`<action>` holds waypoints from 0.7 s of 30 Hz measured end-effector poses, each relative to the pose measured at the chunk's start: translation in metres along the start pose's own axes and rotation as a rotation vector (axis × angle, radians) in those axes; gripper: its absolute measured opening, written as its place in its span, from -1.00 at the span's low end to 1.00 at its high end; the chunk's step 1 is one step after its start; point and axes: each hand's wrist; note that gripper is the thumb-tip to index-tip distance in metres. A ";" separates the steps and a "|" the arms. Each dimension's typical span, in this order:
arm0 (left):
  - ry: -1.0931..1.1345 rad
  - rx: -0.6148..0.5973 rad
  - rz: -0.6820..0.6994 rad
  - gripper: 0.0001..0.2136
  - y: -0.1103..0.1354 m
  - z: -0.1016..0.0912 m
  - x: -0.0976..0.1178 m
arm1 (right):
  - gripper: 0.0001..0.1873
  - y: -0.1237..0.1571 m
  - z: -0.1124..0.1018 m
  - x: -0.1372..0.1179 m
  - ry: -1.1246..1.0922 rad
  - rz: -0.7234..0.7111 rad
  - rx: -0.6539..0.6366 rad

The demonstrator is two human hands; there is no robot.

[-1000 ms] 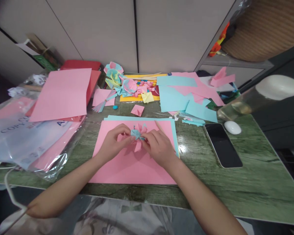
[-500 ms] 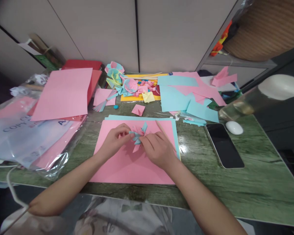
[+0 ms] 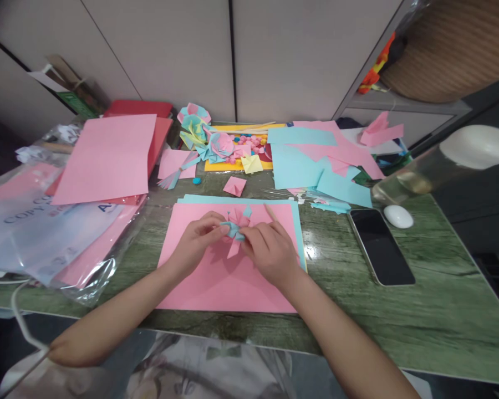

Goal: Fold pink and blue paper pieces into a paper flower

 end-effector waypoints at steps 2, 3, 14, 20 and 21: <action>0.023 -0.012 -0.016 -0.82 0.000 0.001 -0.002 | -0.89 -0.001 0.003 -0.001 -0.080 0.082 0.007; 0.038 -0.015 -0.026 -0.83 0.000 0.000 -0.002 | -0.89 -0.001 0.004 -0.002 -0.136 0.137 0.001; 0.752 -0.378 -0.408 -0.83 -0.009 -0.015 0.011 | -0.97 -0.013 0.004 0.013 -0.868 0.487 -0.025; 0.573 -0.323 -0.260 -0.75 -0.009 -0.017 0.006 | -0.85 -0.008 0.013 0.022 -1.002 0.573 -0.081; 0.510 -0.285 -0.227 -0.75 -0.010 -0.018 0.005 | -0.82 -0.008 0.013 0.022 -1.036 0.585 -0.061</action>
Point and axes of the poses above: each hand's wrist, its own y-axis away from the middle knuckle, its own z-axis out of the palm, x = y × z, and after that the axes turned 5 degrees about -x, right-handed
